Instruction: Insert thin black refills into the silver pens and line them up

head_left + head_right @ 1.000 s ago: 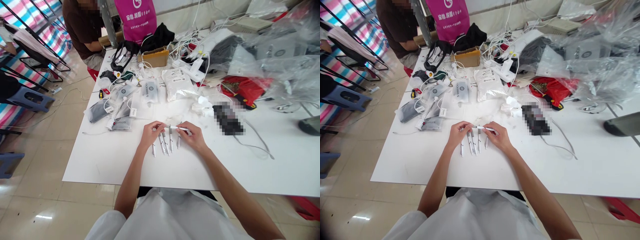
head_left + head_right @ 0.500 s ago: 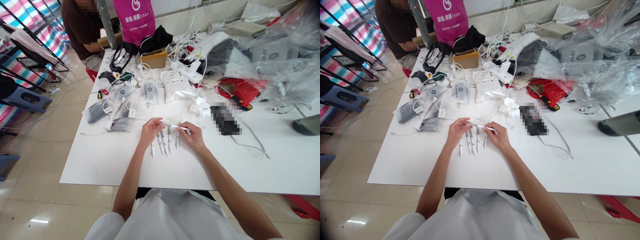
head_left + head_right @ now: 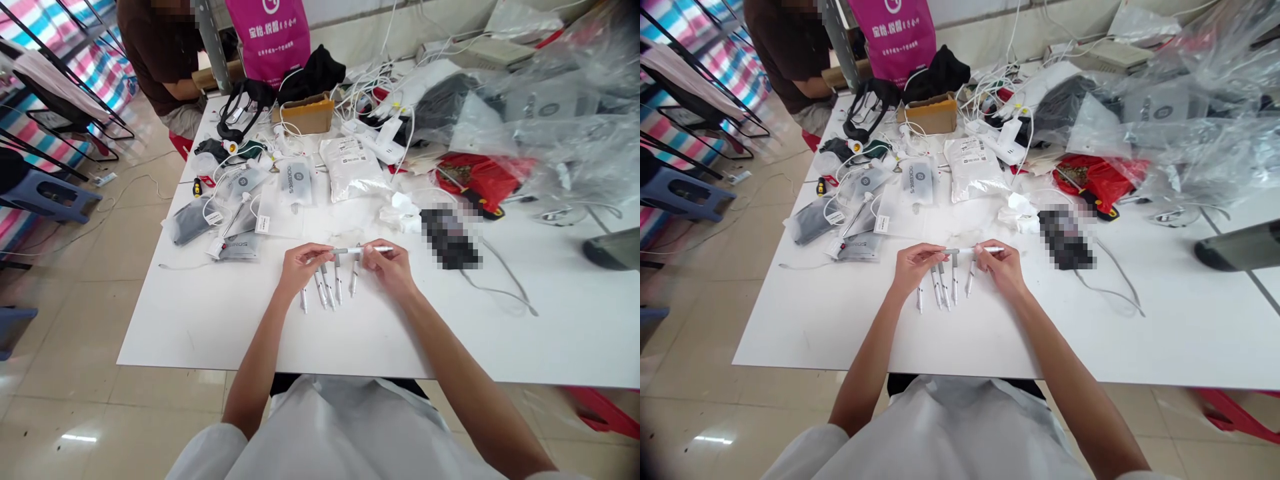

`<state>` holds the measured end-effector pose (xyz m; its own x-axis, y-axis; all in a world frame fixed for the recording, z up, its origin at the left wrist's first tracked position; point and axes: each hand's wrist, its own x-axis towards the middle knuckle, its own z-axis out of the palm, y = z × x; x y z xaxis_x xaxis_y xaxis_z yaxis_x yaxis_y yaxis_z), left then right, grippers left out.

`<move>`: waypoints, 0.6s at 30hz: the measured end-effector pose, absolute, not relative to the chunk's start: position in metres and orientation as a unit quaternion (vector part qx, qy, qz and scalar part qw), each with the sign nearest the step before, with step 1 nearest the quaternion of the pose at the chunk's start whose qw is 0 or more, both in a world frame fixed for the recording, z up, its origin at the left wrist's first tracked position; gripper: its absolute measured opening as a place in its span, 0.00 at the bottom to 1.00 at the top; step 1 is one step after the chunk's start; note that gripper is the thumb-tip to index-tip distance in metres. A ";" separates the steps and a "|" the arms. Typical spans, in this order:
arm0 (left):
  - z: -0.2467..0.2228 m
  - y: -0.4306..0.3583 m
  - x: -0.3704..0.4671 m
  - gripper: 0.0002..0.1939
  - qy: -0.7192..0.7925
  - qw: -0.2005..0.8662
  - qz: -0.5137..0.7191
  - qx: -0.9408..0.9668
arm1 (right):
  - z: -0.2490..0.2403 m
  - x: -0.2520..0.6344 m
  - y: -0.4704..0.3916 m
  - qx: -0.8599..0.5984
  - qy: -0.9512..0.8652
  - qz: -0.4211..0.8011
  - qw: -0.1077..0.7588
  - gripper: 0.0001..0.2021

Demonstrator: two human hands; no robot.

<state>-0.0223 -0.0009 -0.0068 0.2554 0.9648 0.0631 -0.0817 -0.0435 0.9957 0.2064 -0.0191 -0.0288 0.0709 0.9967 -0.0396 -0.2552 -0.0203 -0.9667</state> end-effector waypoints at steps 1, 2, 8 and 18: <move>-0.006 -0.002 -0.021 0.14 0.396 0.570 0.448 0.563 | -0.027 0.206 -0.017 -0.435 -0.382 0.553 0.599 0.18; -0.006 -0.003 -0.020 0.15 0.391 0.574 0.436 0.573 | -0.025 0.207 -0.015 -0.419 -0.363 0.555 0.620 0.18; -0.006 0.000 -0.020 0.15 0.404 0.542 0.481 0.559 | -0.012 0.229 -0.005 -0.376 -0.322 0.574 0.652 0.20; -0.011 0.017 -0.036 0.18 0.400 0.537 0.602 0.434 | -0.026 0.280 -0.007 -0.308 -0.311 0.581 0.686 0.30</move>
